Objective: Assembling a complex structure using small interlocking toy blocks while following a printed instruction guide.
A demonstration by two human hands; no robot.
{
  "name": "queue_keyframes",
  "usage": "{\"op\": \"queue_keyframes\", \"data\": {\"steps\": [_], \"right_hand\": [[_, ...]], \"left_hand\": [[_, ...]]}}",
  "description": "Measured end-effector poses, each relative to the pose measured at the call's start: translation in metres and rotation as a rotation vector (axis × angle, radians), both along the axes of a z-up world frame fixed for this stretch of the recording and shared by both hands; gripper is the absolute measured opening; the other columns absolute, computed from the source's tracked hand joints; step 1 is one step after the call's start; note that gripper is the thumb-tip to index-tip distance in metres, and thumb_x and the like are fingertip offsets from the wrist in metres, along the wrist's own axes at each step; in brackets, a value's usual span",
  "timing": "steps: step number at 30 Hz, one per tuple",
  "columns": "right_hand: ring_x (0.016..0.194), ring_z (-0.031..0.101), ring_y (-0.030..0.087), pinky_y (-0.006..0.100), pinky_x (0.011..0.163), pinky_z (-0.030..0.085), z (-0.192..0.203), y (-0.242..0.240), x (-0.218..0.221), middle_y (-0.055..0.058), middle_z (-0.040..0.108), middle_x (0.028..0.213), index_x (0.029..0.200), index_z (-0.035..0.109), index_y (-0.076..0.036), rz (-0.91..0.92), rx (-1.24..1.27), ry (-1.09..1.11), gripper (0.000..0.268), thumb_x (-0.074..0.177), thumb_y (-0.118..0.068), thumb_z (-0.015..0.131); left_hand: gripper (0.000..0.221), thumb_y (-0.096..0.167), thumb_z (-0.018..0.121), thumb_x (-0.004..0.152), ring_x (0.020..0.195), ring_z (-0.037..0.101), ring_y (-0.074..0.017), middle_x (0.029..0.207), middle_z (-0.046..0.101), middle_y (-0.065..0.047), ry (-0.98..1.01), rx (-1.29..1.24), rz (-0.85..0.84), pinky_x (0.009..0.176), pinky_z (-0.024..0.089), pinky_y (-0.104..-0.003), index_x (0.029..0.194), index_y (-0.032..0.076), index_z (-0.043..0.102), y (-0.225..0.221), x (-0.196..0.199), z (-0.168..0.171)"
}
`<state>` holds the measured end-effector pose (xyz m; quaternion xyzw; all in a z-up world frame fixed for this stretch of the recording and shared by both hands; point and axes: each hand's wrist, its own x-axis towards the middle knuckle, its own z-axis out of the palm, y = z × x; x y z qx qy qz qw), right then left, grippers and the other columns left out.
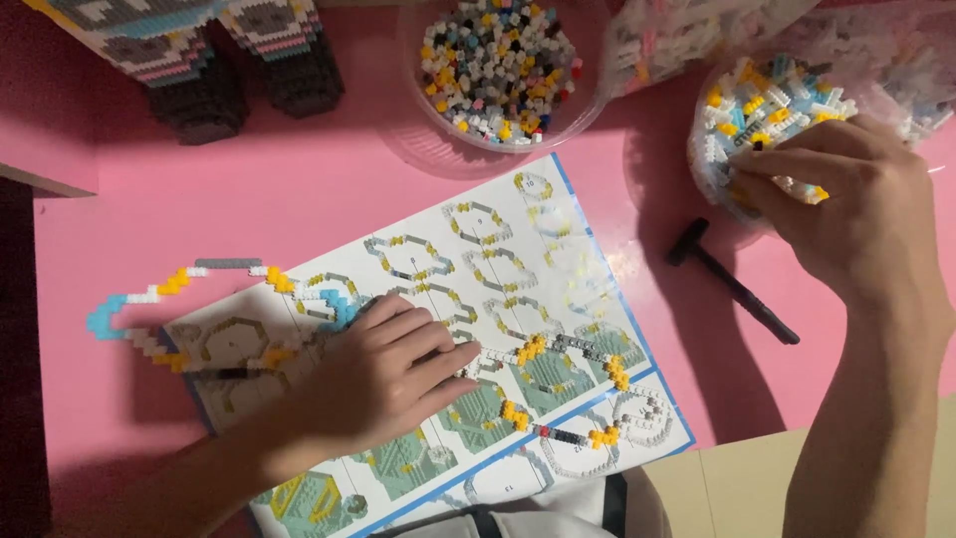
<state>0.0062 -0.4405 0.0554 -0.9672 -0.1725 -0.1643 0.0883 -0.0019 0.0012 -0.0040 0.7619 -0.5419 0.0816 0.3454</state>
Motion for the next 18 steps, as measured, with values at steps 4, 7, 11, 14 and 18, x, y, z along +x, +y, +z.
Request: {"op": "queue_keyframes", "data": {"steps": [4,7,11,14,18], "right_hand": [[0.098,0.069,0.030,0.041,0.089,0.050,0.000,-0.005,0.002,0.015,0.078,0.113,0.114,0.087,-0.001,-0.018,0.007,0.017,0.009,0.113,0.005,0.093],[0.095,0.059,0.024,0.036,0.085,0.042,0.005,0.002,-0.005,0.016,0.074,0.115,0.119,0.083,0.003,-0.135,0.206,0.069,0.007,0.115,0.008,0.085],[0.090,0.046,0.008,0.021,0.084,0.033,-0.023,-0.039,-0.014,0.006,0.064,0.118,0.127,0.069,-0.003,-0.233,0.728,0.181,0.010,0.123,-0.003,0.078],[0.115,0.065,0.004,0.017,0.104,0.053,-0.023,-0.038,-0.014,-0.005,0.069,0.123,0.124,0.067,-0.016,-0.432,0.858,0.217,0.011,0.117,-0.009,0.073],[0.107,0.058,-0.002,0.015,0.094,0.046,-0.033,-0.054,-0.018,-0.011,0.067,0.121,0.122,0.065,-0.023,-0.503,0.850,0.186,0.007,0.119,-0.017,0.069]], "left_hand": [[0.026,0.021,0.086,0.097,0.081,0.060,-0.0243,0.088,0.067,-0.004,-0.006,0.012,0.003,0.076,0.046,-0.040,0.111,0.002,0.075,-0.001,0.002,0.003],[0.025,0.022,0.084,0.099,0.081,0.059,-0.0256,0.089,0.065,-0.003,-0.016,0.017,-0.004,0.075,0.045,-0.041,0.111,0.002,0.074,-0.001,0.002,0.004],[0.025,0.022,0.083,0.100,0.080,0.058,-0.0244,0.088,0.065,-0.003,-0.019,0.029,-0.002,0.077,0.045,-0.040,0.112,0.003,0.074,0.000,0.002,0.000],[0.028,0.022,0.084,0.098,0.083,0.062,-0.0245,0.091,0.068,-0.003,0.039,0.056,0.003,0.081,0.047,-0.041,0.115,0.002,0.075,0.002,0.000,-0.003],[0.029,0.024,0.084,0.097,0.086,0.063,-0.0246,0.094,0.071,-0.004,0.036,0.062,-0.004,0.082,0.047,-0.041,0.116,0.002,0.076,0.000,0.000,-0.006]]}}
